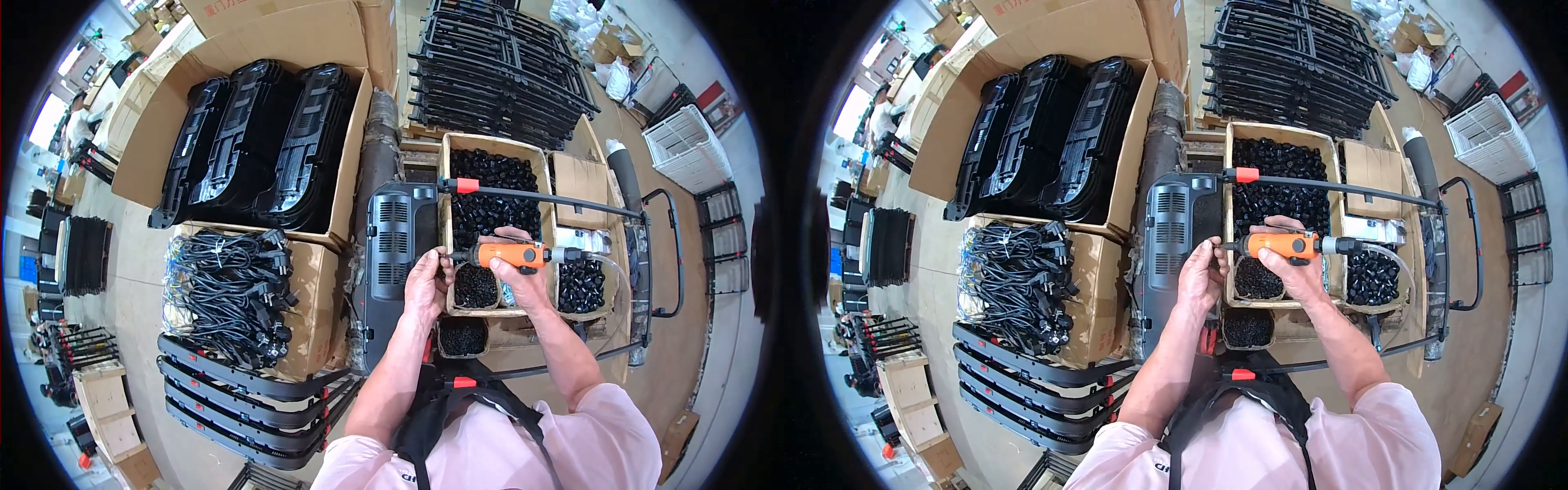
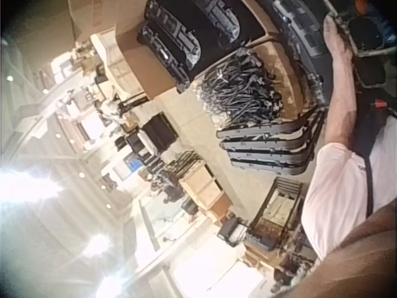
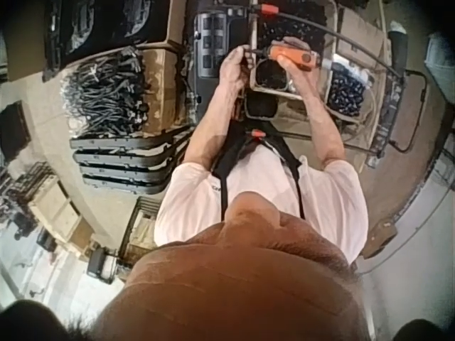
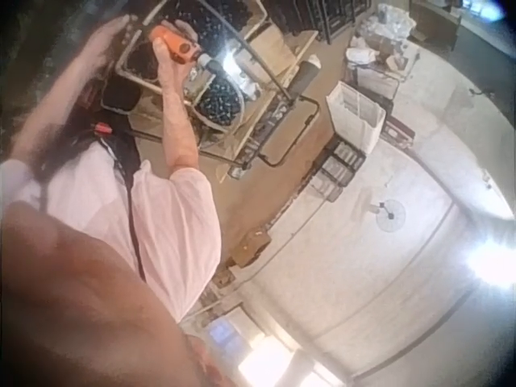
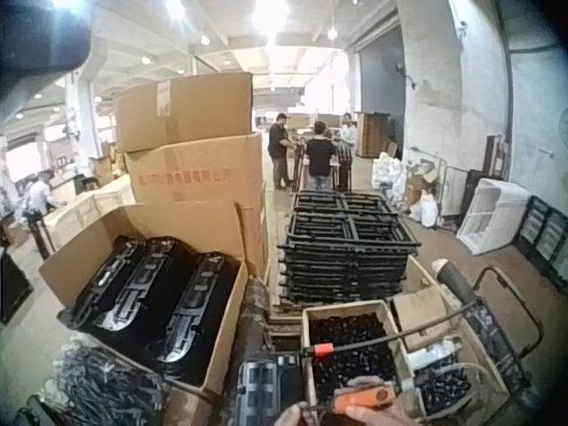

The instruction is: The person is assembling plastic parts using an electric screwdriver in a manufacturing warehouse.

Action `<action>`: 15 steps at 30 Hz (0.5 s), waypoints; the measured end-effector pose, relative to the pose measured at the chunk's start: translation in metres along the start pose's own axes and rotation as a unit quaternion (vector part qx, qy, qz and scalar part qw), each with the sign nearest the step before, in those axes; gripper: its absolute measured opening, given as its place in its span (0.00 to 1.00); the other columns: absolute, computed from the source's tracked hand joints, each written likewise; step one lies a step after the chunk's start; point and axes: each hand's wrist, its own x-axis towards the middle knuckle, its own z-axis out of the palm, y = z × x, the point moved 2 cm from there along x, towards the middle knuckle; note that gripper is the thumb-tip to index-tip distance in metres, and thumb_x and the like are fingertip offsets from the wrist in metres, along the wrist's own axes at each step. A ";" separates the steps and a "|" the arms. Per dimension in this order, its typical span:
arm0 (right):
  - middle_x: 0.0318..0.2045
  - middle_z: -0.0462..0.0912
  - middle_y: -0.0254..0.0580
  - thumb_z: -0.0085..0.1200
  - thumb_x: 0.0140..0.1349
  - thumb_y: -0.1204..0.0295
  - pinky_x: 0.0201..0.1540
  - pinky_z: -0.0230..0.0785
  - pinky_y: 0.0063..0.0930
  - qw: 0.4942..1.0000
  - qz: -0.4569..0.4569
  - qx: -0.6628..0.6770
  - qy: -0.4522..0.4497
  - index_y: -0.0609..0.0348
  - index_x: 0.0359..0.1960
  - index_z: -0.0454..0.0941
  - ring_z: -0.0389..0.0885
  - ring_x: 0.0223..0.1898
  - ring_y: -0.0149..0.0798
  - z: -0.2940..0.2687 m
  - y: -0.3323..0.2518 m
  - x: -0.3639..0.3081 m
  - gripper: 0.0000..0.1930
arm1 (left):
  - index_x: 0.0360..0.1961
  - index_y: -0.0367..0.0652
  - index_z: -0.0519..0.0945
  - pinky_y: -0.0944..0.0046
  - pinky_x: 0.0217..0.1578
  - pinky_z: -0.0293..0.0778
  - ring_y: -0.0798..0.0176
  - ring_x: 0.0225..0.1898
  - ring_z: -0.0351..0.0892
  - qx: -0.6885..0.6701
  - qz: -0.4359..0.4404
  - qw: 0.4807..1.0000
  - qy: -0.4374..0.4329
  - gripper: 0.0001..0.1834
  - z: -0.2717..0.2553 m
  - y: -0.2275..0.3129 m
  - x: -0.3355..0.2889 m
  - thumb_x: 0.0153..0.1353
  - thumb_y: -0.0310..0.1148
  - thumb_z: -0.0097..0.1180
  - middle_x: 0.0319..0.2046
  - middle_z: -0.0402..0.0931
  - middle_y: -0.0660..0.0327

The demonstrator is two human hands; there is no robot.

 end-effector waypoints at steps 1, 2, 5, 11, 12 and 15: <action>0.57 0.84 0.59 0.68 0.62 0.72 0.66 0.76 0.40 1.000 0.001 -0.002 -0.002 0.65 0.66 0.69 0.84 0.59 0.43 0.004 0.001 0.001 0.32 | 0.52 0.43 0.81 0.71 0.33 0.76 0.70 0.32 0.77 -0.003 0.001 1.000 0.000 0.13 0.000 0.002 -0.001 0.78 0.41 0.55 0.33 0.79 0.66; 0.57 0.84 0.58 0.68 0.62 0.72 0.65 0.76 0.39 1.000 -0.004 0.008 0.005 0.65 0.65 0.69 0.84 0.59 0.42 0.008 0.002 0.003 0.31 | 0.53 0.43 0.81 0.70 0.34 0.76 0.70 0.32 0.76 -0.028 0.002 1.000 0.005 0.14 0.002 0.004 -0.004 0.79 0.41 0.54 0.33 0.78 0.67; 0.56 0.85 0.56 0.69 0.62 0.72 0.65 0.77 0.38 1.000 -0.009 0.014 0.012 0.65 0.65 0.70 0.85 0.57 0.41 0.028 0.002 0.009 0.30 | 0.56 0.43 0.80 0.70 0.35 0.76 0.71 0.33 0.75 -0.095 0.020 0.995 0.006 0.16 0.006 0.010 -0.008 0.80 0.43 0.52 0.33 0.77 0.68; 0.55 0.86 0.54 0.69 0.63 0.73 0.64 0.77 0.36 1.000 -0.029 -0.005 0.003 0.67 0.64 0.71 0.84 0.57 0.38 0.075 0.003 0.034 0.29 | 0.62 0.41 0.77 0.71 0.42 0.78 0.72 0.38 0.77 -0.114 0.031 0.992 0.049 0.22 0.011 0.014 -0.025 0.80 0.47 0.50 0.39 0.78 0.68; 0.55 0.86 0.53 0.68 0.63 0.75 0.64 0.76 0.36 0.998 -0.050 -0.028 -0.010 0.67 0.64 0.71 0.84 0.57 0.38 0.082 0.004 0.042 0.29 | 0.63 0.42 0.78 0.72 0.37 0.76 0.74 0.36 0.76 -0.085 0.019 0.995 0.045 0.21 0.010 0.014 -0.030 0.80 0.45 0.51 0.37 0.78 0.70; 0.53 0.86 0.50 0.68 0.62 0.76 0.64 0.76 0.34 0.996 -0.067 -0.034 -0.037 0.66 0.63 0.72 0.84 0.56 0.38 0.107 0.014 0.067 0.28 | 0.66 0.43 0.76 0.73 0.27 0.69 0.75 0.25 0.71 0.043 0.002 0.997 0.060 0.20 0.002 0.010 -0.046 0.81 0.40 0.50 0.27 0.75 0.72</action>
